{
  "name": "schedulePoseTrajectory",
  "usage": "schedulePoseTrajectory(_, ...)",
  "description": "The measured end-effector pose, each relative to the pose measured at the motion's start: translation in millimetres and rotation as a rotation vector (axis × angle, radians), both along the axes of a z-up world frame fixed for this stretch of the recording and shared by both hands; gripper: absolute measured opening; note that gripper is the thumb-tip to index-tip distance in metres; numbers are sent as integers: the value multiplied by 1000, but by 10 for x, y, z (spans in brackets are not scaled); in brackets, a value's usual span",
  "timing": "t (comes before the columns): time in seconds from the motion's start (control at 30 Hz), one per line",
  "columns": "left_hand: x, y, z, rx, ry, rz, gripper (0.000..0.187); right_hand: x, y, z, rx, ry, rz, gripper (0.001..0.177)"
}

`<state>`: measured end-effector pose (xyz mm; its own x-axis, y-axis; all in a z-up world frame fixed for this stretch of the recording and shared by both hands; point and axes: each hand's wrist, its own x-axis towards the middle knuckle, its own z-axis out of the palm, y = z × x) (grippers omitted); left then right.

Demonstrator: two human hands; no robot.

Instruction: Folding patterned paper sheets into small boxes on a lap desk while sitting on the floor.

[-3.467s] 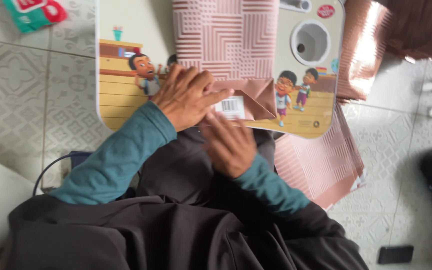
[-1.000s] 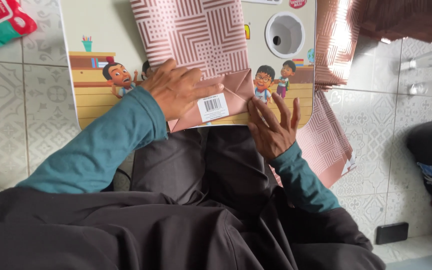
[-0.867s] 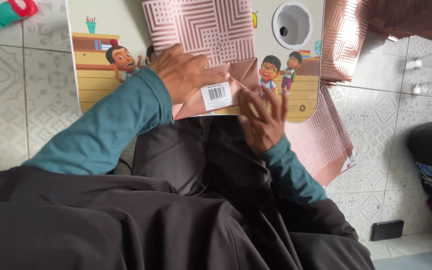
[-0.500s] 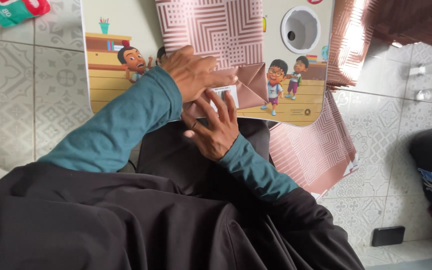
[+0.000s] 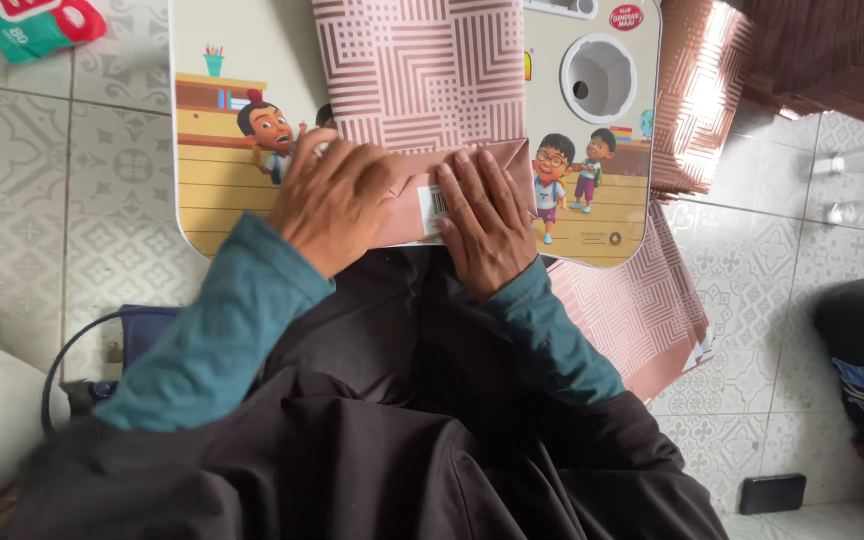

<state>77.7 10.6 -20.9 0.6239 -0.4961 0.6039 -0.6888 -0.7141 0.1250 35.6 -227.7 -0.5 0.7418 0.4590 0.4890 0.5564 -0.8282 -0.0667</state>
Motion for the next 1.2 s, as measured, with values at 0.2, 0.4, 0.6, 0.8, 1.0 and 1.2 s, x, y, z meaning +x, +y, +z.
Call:
schedulePoseTrajectory(0.2, -514, -147, 125, -36, -32, 298, 33, -27, 2, 31, -53, 23, -4, 49)
schedulePoseTrajectory(0.4, -507, -216, 210, -91, -79, 305, 31, -28, 31, 3, -6, 38, 10, 49)
schedulePoseTrajectory(0.6, -401, -206, 27, -165, -36, 226, 22, -37, 33, -36, -22, 3, 3, 48)
schedulePoseTrajectory(0.8, -486, -282, 268, -55, -126, 259, 28, -52, 43, -33, -27, -19, -23, 47)
schedulePoseTrajectory(1.0, -877, -314, 392, 53, -84, 335, 34, -52, 55, -10, -50, -41, -42, 47)
schedulePoseTrajectory(1.2, -1063, -242, 381, -46, -61, 373, 23, -61, 19, -5, -71, -10, -29, 49)
